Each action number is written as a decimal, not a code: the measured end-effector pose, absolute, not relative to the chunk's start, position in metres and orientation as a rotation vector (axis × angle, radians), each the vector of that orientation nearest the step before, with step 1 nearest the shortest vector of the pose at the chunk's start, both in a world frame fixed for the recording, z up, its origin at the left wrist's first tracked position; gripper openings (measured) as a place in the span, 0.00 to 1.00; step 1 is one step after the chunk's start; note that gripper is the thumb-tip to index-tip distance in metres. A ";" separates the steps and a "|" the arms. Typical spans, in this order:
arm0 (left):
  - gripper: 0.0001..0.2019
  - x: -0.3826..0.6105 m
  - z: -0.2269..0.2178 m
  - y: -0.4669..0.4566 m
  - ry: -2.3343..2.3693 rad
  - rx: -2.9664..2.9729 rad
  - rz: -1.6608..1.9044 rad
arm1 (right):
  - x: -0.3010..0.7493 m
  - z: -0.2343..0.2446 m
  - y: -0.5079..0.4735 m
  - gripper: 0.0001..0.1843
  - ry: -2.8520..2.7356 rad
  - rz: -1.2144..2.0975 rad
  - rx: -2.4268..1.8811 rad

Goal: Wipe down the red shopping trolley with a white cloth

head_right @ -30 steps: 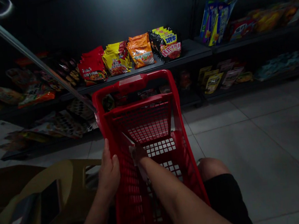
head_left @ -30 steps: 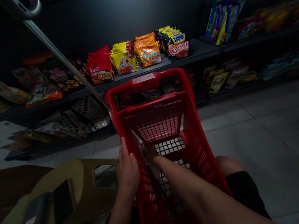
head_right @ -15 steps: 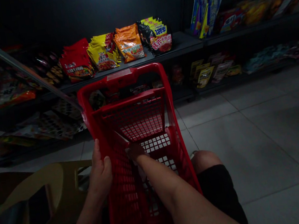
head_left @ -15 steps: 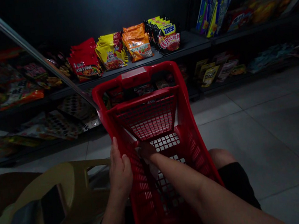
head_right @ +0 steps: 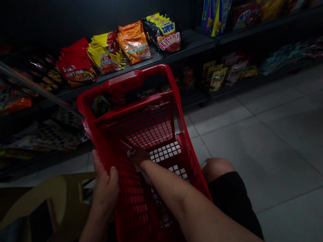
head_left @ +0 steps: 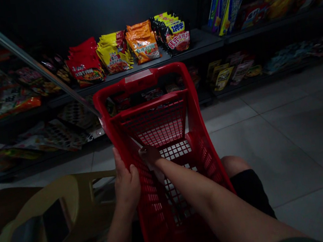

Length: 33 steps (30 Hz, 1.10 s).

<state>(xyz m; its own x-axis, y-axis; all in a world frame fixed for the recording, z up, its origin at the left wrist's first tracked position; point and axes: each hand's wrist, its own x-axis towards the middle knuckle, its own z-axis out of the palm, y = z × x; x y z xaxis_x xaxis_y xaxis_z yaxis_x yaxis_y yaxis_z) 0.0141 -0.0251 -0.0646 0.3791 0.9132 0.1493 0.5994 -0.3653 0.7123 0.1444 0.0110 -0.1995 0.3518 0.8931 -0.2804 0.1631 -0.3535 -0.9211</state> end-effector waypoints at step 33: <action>0.34 0.012 -0.070 -0.026 1.237 1.856 0.914 | 0.174 -0.143 -0.014 0.13 -0.965 1.850 -1.067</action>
